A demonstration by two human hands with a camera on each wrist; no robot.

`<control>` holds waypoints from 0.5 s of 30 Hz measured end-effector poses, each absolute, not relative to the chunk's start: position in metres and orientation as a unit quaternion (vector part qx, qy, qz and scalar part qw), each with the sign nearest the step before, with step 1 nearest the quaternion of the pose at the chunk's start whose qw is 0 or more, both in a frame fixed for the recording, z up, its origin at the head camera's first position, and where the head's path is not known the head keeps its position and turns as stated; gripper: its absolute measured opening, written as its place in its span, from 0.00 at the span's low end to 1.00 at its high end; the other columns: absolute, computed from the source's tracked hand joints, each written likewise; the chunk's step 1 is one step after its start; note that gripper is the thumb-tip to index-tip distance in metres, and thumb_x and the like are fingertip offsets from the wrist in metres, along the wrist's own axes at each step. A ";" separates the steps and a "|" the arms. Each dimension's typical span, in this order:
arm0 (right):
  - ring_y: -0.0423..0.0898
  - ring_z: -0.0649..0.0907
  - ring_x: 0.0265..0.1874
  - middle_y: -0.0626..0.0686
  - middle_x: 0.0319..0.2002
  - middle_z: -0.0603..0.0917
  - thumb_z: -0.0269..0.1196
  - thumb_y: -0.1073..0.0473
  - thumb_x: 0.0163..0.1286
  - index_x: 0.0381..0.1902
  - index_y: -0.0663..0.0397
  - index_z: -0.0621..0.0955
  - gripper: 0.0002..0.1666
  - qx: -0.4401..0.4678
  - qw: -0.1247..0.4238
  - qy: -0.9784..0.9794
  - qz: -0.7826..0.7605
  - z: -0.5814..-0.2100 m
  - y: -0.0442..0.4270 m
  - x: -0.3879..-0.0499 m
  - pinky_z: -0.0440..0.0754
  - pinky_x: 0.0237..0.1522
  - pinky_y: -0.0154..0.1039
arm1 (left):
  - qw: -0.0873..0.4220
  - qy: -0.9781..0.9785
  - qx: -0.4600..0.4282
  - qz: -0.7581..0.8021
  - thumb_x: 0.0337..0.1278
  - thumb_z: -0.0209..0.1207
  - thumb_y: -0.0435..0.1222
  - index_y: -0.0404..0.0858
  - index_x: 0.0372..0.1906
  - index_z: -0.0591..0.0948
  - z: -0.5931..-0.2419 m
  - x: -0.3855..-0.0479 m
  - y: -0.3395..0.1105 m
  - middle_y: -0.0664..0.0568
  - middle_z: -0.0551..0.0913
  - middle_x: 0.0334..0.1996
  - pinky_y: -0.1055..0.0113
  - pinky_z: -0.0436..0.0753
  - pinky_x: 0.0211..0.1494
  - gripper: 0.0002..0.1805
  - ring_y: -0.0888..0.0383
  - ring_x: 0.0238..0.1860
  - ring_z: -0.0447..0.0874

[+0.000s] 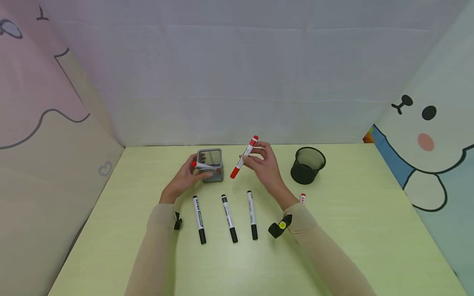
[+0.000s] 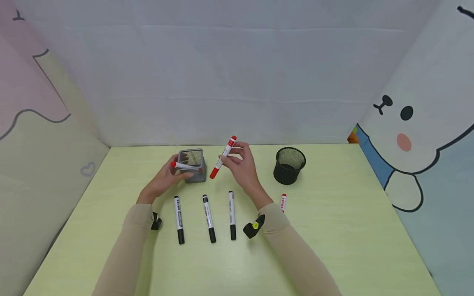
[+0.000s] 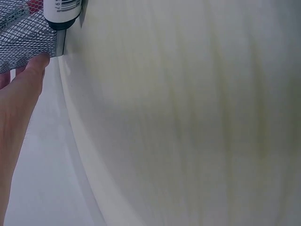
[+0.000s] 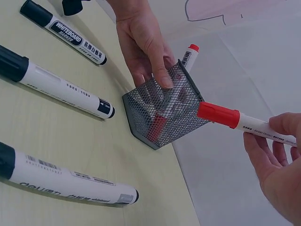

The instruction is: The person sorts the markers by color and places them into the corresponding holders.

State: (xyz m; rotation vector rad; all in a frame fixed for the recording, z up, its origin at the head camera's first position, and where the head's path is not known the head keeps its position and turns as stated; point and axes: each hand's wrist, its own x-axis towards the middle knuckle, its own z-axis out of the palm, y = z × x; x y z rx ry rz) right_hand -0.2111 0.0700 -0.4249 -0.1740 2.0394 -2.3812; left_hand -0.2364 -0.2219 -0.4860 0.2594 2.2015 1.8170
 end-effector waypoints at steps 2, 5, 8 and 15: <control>0.52 0.87 0.51 0.58 0.55 0.78 0.68 0.66 0.71 0.65 0.52 0.67 0.30 -0.057 0.000 0.650 -0.758 -0.424 0.067 -0.213 0.85 0.52 0.42 | 0.137 0.763 0.088 0.626 0.60 0.73 0.39 0.53 0.78 0.59 -0.485 -0.236 -0.222 0.50 0.66 0.70 0.47 0.62 0.76 0.46 0.52 0.78 0.56; 0.52 0.87 0.52 0.58 0.54 0.78 0.68 0.67 0.71 0.64 0.53 0.67 0.30 -0.060 -0.004 0.644 -0.763 -0.422 0.064 -0.216 0.85 0.51 0.42 | 0.136 0.764 0.087 0.624 0.60 0.73 0.38 0.53 0.78 0.59 -0.485 -0.236 -0.221 0.51 0.66 0.71 0.47 0.62 0.77 0.46 0.52 0.79 0.55; 0.54 0.87 0.52 0.58 0.53 0.78 0.67 0.68 0.71 0.64 0.53 0.67 0.30 -0.066 -0.007 0.634 -0.770 -0.421 0.059 -0.219 0.85 0.51 0.42 | 0.136 0.763 0.088 0.625 0.60 0.72 0.37 0.52 0.78 0.59 -0.485 -0.237 -0.221 0.50 0.65 0.71 0.46 0.62 0.76 0.46 0.51 0.79 0.55; 0.56 0.86 0.52 0.59 0.53 0.78 0.67 0.70 0.70 0.64 0.56 0.67 0.29 -0.082 -0.029 0.618 -0.781 -0.415 0.048 -0.226 0.85 0.52 0.43 | 0.138 0.757 0.096 0.632 0.61 0.72 0.36 0.51 0.78 0.59 -0.485 -0.236 -0.221 0.49 0.65 0.71 0.45 0.64 0.75 0.45 0.50 0.78 0.57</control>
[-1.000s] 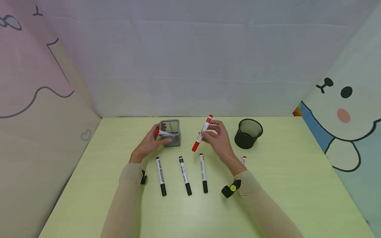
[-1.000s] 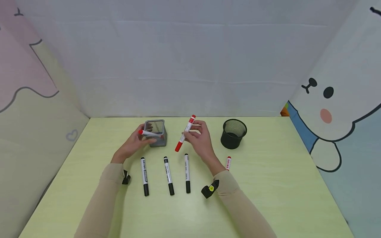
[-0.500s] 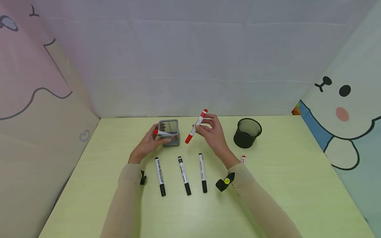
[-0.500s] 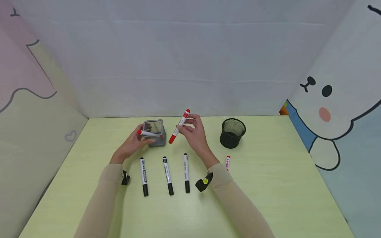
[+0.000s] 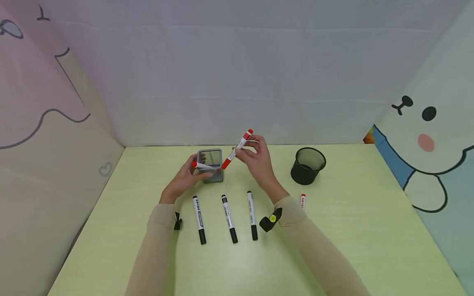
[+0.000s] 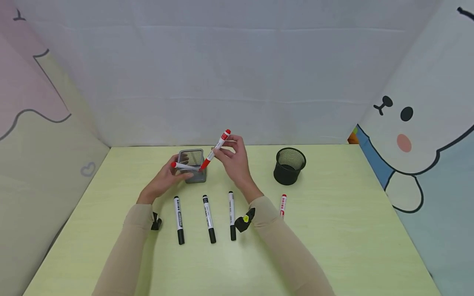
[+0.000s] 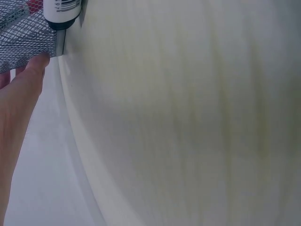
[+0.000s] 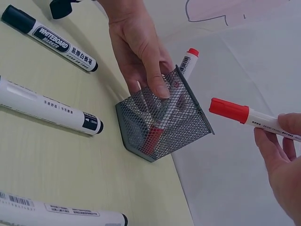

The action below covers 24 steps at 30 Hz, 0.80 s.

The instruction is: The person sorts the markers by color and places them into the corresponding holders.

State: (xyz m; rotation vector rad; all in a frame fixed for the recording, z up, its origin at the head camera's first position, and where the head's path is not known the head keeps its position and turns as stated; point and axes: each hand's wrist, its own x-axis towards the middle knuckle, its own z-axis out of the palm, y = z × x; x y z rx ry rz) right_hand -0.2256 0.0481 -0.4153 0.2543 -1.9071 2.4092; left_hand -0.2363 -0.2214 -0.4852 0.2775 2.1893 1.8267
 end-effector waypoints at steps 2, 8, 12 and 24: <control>0.55 0.86 0.52 0.58 0.53 0.78 0.67 0.70 0.70 0.63 0.56 0.67 0.29 0.084 0.035 -0.614 0.784 -0.414 0.045 -0.227 0.85 0.52 0.43 | 0.138 0.757 0.097 0.631 0.61 0.72 0.36 0.51 0.78 0.58 -0.485 -0.236 -0.222 0.50 0.65 0.71 0.45 0.64 0.75 0.45 0.50 0.78 0.56; 0.52 0.87 0.49 0.57 0.52 0.77 0.66 0.73 0.70 0.60 0.56 0.67 0.27 0.098 0.052 -0.596 0.796 -0.413 0.037 -0.234 0.85 0.53 0.43 | 0.137 0.762 0.095 0.625 0.61 0.72 0.38 0.52 0.78 0.59 -0.485 -0.236 -0.222 0.51 0.65 0.72 0.45 0.62 0.76 0.45 0.51 0.79 0.53; 0.54 0.87 0.51 0.57 0.52 0.77 0.66 0.73 0.70 0.61 0.56 0.67 0.27 0.109 0.062 -0.603 0.788 -0.414 0.033 -0.238 0.85 0.53 0.44 | 0.135 0.766 0.094 0.622 0.60 0.72 0.38 0.51 0.78 0.58 -0.485 -0.236 -0.222 0.51 0.65 0.72 0.45 0.62 0.76 0.46 0.51 0.80 0.52; 0.61 0.85 0.54 0.63 0.55 0.76 0.64 0.75 0.70 0.62 0.61 0.67 0.27 0.140 0.067 -0.640 0.753 -0.420 0.016 -0.246 0.85 0.53 0.44 | 0.128 0.772 0.098 0.615 0.61 0.72 0.39 0.48 0.78 0.58 -0.487 -0.238 -0.221 0.48 0.64 0.73 0.44 0.60 0.77 0.47 0.50 0.80 0.52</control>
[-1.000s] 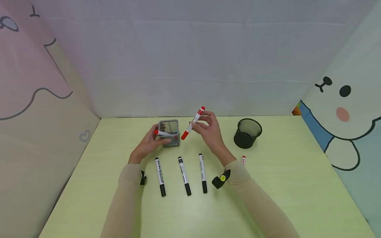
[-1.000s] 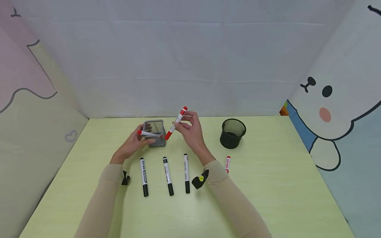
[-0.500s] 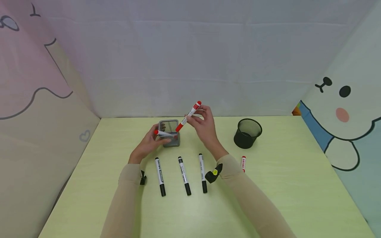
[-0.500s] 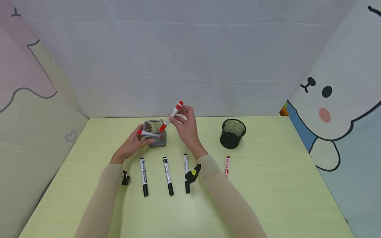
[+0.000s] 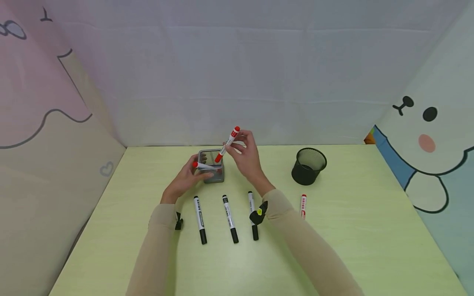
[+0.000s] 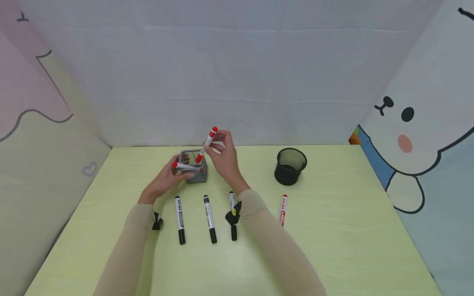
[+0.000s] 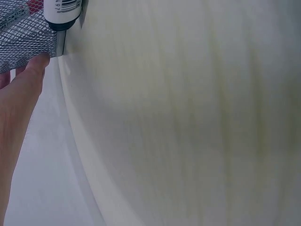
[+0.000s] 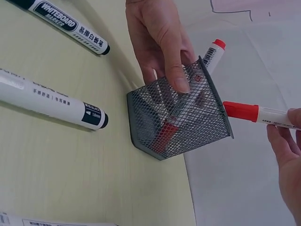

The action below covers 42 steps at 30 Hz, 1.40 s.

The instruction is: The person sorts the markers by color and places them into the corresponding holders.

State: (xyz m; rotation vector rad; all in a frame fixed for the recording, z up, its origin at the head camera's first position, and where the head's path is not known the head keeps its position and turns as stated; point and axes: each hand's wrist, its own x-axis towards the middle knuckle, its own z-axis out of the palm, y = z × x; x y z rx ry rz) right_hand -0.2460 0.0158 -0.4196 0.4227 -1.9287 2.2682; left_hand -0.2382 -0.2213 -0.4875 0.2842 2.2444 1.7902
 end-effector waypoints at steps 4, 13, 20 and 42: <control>0.59 0.85 0.55 0.63 0.56 0.76 0.65 0.73 0.70 0.62 0.61 0.67 0.27 0.151 0.068 -0.675 0.719 -0.421 0.011 -0.245 0.85 0.54 0.44 | 0.127 0.768 0.101 0.619 0.62 0.71 0.38 0.47 0.78 0.58 -0.487 -0.238 -0.220 0.48 0.65 0.73 0.44 0.59 0.77 0.46 0.50 0.80 0.51; 0.55 0.84 0.57 0.61 0.55 0.76 0.64 0.74 0.71 0.62 0.59 0.68 0.26 0.189 0.065 -0.719 0.666 -0.427 0.000 -0.245 0.84 0.55 0.42 | 0.128 0.769 0.097 0.618 0.63 0.71 0.38 0.50 0.78 0.58 -0.485 -0.236 -0.220 0.49 0.64 0.74 0.43 0.60 0.77 0.45 0.49 0.80 0.51; 0.54 0.83 0.58 0.60 0.55 0.76 0.62 0.75 0.72 0.63 0.60 0.68 0.26 0.213 0.061 -0.748 0.625 -0.433 -0.006 -0.247 0.82 0.58 0.39 | 0.126 0.767 0.103 0.621 0.62 0.71 0.39 0.50 0.78 0.58 -0.486 -0.237 -0.221 0.51 0.65 0.72 0.44 0.63 0.76 0.45 0.50 0.78 0.54; 0.50 0.79 0.51 0.55 0.65 0.73 0.58 0.70 0.77 0.72 0.56 0.68 0.29 0.405 0.082 -0.852 0.321 -0.430 -0.017 -0.249 0.81 0.54 0.41 | 0.126 0.770 0.121 0.614 0.65 0.69 0.41 0.50 0.82 0.53 -0.489 -0.238 -0.224 0.55 0.61 0.77 0.46 0.62 0.76 0.48 0.55 0.80 0.52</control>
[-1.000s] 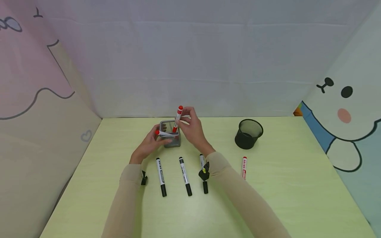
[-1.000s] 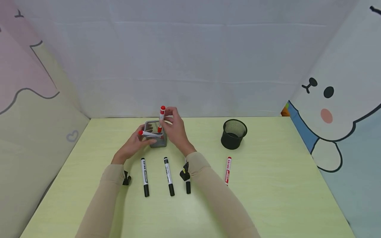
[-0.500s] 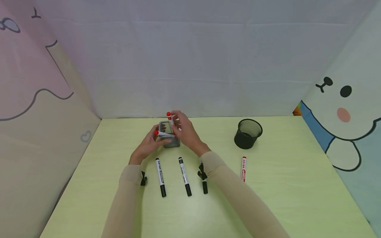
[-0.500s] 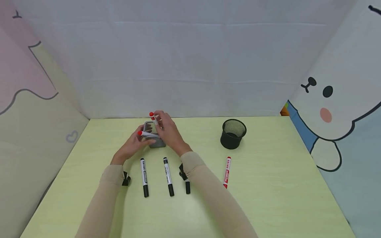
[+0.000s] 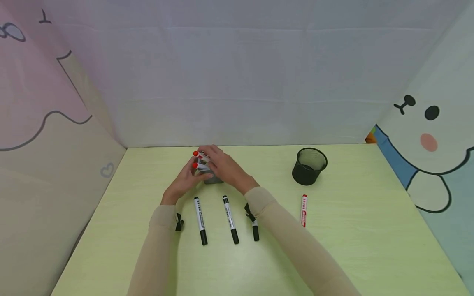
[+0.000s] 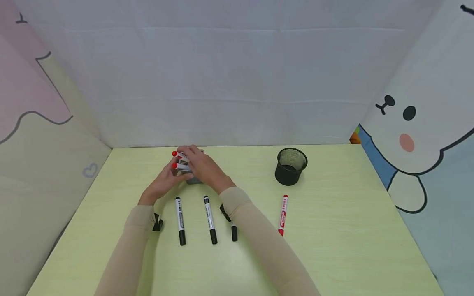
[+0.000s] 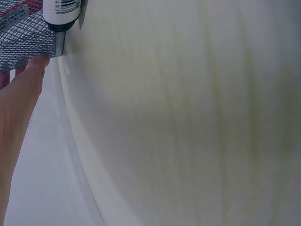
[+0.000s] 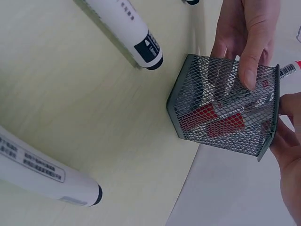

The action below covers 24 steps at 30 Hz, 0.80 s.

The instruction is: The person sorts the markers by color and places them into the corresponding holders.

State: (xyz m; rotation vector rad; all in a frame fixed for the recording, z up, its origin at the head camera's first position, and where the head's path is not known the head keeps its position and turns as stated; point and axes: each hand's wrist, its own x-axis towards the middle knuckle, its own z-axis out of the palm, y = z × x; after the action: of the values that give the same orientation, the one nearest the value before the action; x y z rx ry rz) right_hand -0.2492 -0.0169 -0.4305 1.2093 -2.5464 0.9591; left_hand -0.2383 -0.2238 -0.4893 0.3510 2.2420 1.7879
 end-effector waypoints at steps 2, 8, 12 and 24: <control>0.50 0.79 0.53 0.55 0.65 0.74 0.58 0.71 0.77 0.72 0.55 0.69 0.28 0.403 0.069 -0.856 0.316 -0.429 -0.017 -0.249 0.80 0.55 0.42 | 0.126 0.768 0.123 0.616 0.65 0.69 0.40 0.50 0.82 0.53 -0.489 -0.238 -0.223 0.56 0.61 0.77 0.46 0.62 0.76 0.48 0.55 0.80 0.51; 0.49 0.79 0.52 0.55 0.55 0.78 0.54 0.68 0.80 0.66 0.56 0.73 0.20 0.404 0.033 -0.863 0.300 -0.424 -0.019 -0.249 0.79 0.56 0.41 | 0.126 0.753 0.149 0.628 0.68 0.66 0.35 0.51 0.79 0.58 -0.489 -0.238 -0.222 0.56 0.63 0.76 0.46 0.57 0.78 0.42 0.56 0.80 0.48; 0.48 0.79 0.50 0.55 0.55 0.78 0.52 0.68 0.80 0.67 0.57 0.74 0.20 0.404 0.013 -0.866 0.295 -0.423 -0.019 -0.248 0.79 0.56 0.39 | 0.128 0.747 0.153 0.634 0.68 0.65 0.32 0.52 0.78 0.59 -0.489 -0.238 -0.223 0.54 0.64 0.75 0.47 0.56 0.79 0.40 0.56 0.80 0.49; 0.52 0.78 0.52 0.56 0.56 0.78 0.55 0.68 0.79 0.64 0.59 0.75 0.19 0.397 0.014 -0.858 0.326 -0.419 -0.017 -0.243 0.79 0.56 0.41 | 0.128 0.747 0.151 0.635 0.69 0.64 0.30 0.51 0.78 0.59 -0.488 -0.239 -0.225 0.53 0.66 0.73 0.48 0.56 0.79 0.39 0.55 0.79 0.51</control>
State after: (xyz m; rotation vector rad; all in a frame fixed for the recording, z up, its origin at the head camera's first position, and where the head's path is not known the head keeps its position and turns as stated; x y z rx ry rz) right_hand -0.2428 -0.0167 -0.4195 1.2354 -2.6721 1.0151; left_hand -0.2385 -0.2249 -0.4884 0.4386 2.1727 1.8475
